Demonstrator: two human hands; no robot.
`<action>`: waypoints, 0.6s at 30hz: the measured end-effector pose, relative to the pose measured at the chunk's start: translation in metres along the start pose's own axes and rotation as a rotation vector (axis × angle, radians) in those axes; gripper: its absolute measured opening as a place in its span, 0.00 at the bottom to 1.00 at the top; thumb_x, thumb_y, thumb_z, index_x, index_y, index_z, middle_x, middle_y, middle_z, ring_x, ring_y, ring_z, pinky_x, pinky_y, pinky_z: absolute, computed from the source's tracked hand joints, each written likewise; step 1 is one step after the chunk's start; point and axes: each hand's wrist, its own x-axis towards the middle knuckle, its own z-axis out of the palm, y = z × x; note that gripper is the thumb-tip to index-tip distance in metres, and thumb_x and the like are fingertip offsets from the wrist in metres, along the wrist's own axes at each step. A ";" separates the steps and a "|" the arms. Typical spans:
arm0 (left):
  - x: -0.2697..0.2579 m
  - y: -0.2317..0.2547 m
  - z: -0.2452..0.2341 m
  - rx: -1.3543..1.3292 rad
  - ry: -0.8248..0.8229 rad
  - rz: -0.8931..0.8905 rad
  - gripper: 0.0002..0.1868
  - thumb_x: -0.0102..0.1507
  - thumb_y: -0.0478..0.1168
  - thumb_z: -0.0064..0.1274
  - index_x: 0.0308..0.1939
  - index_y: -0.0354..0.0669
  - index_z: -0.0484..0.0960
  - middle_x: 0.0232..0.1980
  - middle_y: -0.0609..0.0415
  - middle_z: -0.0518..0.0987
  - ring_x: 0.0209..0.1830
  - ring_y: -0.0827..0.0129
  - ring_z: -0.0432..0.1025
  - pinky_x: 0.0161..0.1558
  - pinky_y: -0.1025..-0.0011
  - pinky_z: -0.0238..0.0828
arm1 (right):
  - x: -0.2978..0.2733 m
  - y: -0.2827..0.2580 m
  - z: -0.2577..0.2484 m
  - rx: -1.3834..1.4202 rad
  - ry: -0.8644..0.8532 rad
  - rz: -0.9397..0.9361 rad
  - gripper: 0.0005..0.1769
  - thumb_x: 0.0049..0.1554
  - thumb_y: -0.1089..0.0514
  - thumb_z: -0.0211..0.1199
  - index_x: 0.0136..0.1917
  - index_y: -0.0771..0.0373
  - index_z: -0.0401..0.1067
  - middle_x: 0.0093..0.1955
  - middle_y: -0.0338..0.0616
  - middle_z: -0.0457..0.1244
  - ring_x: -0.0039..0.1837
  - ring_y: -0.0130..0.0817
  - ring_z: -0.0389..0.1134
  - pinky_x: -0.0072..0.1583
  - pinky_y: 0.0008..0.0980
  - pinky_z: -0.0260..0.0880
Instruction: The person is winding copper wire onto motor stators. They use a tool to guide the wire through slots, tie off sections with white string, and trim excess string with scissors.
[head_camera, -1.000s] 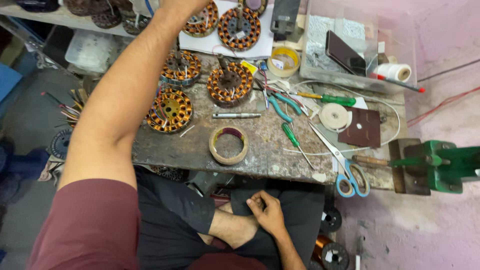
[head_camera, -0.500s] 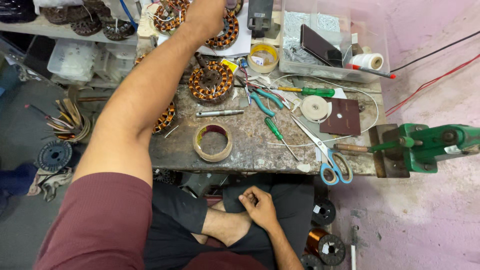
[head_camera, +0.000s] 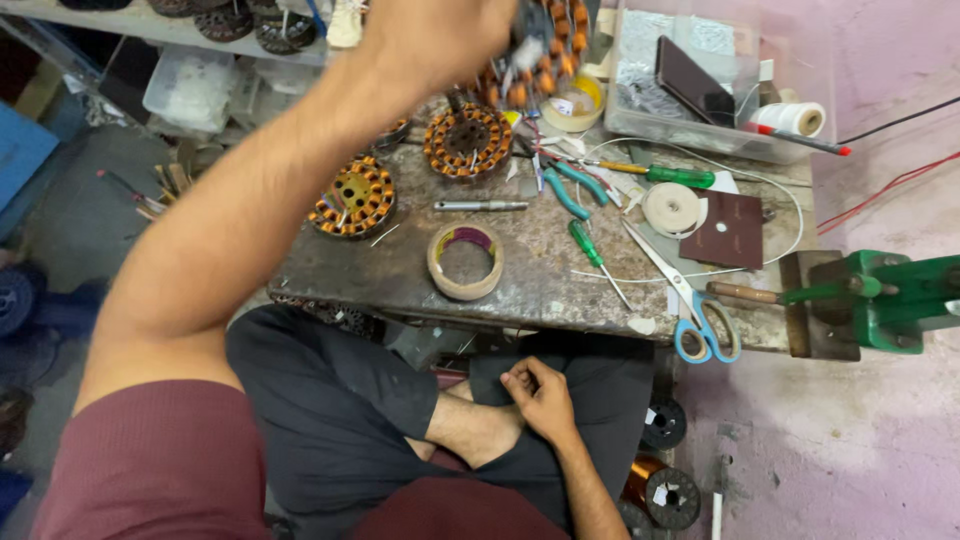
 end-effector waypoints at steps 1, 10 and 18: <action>-0.012 0.022 -0.014 0.017 0.121 0.109 0.07 0.74 0.39 0.53 0.48 0.41 0.85 0.28 0.44 0.80 0.24 0.55 0.76 0.26 0.59 0.70 | 0.000 0.000 0.000 -0.005 -0.004 -0.002 0.08 0.51 0.59 0.72 0.38 0.65 0.75 0.28 0.37 0.65 0.31 0.22 0.61 0.35 0.26 0.62; -0.098 0.121 -0.068 -0.359 0.019 -0.269 0.14 0.66 0.39 0.60 0.54 0.44 0.76 0.30 0.50 0.79 0.22 0.66 0.75 0.28 0.67 0.65 | -0.003 0.003 0.002 -0.057 -0.016 -0.012 0.09 0.52 0.58 0.72 0.38 0.65 0.75 0.27 0.37 0.63 0.31 0.22 0.59 0.35 0.27 0.61; -0.135 0.094 -0.059 -0.579 0.139 -0.185 0.17 0.73 0.33 0.54 0.64 0.39 0.69 0.57 0.53 0.79 0.38 0.77 0.77 0.38 0.76 0.71 | -0.005 0.002 0.000 -0.045 -0.017 -0.026 0.09 0.53 0.58 0.71 0.38 0.65 0.75 0.28 0.37 0.64 0.31 0.22 0.60 0.35 0.27 0.61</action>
